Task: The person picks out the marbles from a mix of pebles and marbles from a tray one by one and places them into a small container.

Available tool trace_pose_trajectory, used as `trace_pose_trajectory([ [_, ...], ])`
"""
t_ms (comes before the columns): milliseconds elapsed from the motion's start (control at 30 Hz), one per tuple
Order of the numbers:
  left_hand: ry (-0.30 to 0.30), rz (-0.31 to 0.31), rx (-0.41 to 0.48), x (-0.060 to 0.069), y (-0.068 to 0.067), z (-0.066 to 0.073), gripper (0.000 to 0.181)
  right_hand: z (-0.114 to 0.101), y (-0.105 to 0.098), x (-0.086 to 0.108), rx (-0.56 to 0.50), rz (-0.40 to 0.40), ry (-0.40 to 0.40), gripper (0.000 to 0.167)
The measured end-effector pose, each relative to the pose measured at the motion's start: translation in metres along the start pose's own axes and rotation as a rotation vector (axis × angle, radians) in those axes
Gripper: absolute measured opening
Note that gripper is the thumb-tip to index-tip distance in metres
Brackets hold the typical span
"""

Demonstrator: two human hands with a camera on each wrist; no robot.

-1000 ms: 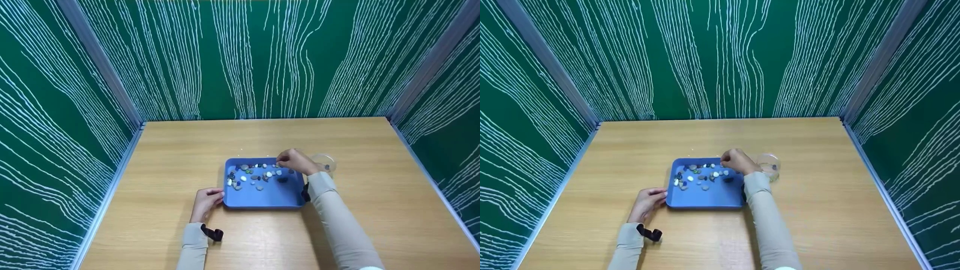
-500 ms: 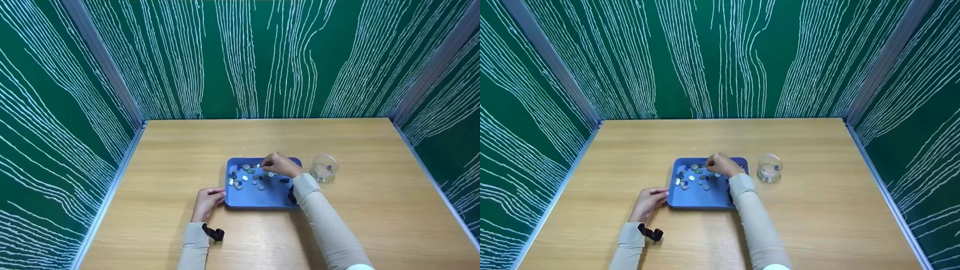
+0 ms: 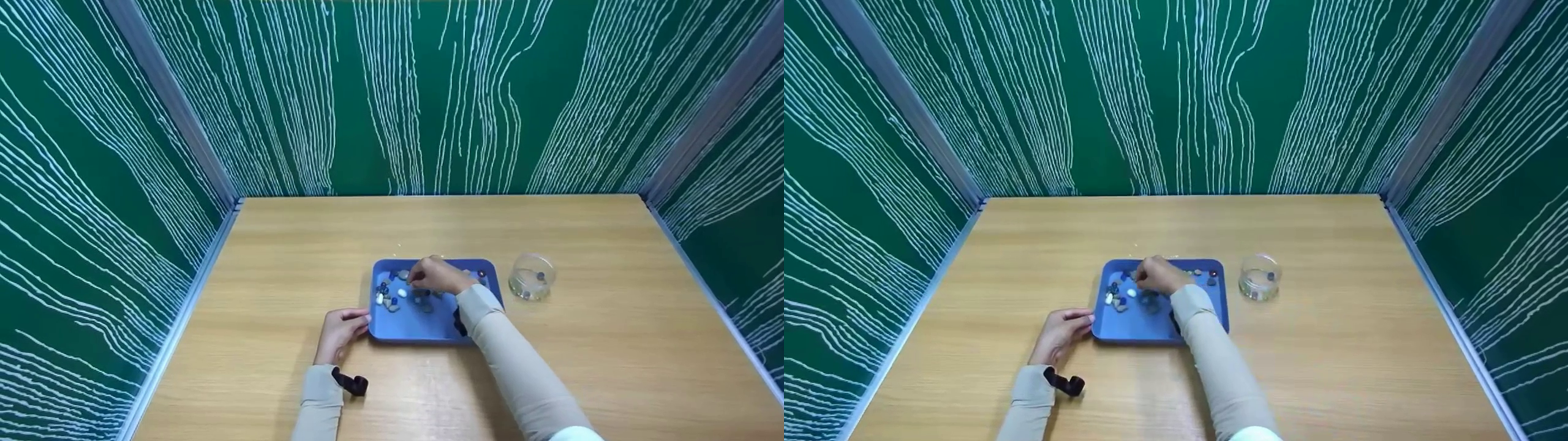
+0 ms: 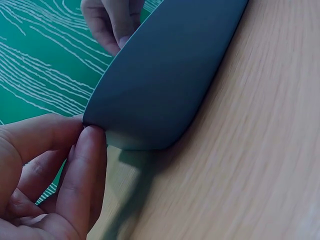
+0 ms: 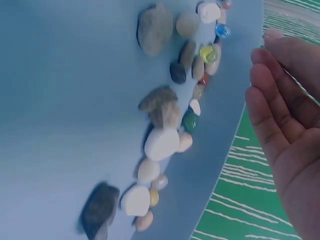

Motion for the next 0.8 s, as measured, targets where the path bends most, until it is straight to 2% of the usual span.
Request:
trace_pose_trajectory([
  [133,0.001,-0.007,-0.001,0.0,0.0,-0.001,0.032,-0.003,0.009,-0.005,0.021,-0.023,-0.007,0.019],
  [267,0.003,-0.001,-0.003,0.0,0.0,-0.002,0.03,-0.014,0.016,-0.011,0.068,-0.032,-0.075,0.015],
  [500,0.074,-0.023,0.031,0.004,0.0,0.005,0.019,-0.025,0.025,-0.017,0.13,-0.042,-0.142,0.014],
  [667,0.008,0.006,0.011,0.001,0.0,-0.001,0.027,-0.024,0.032,-0.022,0.147,-0.067,-0.14,0.015],
  [800,-0.008,0.006,0.014,-0.001,0.0,-0.003,0.031,-0.023,0.036,-0.025,0.149,-0.075,-0.134,0.013],
])
Point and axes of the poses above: each hand's wrist, its own x-axis away from the middle knuckle, its own y-axis out of the palm, z = x × y, the point moved 9 cm from there along -x, towards the middle knuckle, and after that the axes turned 13 degrees about -x, right-handed, at the moved point
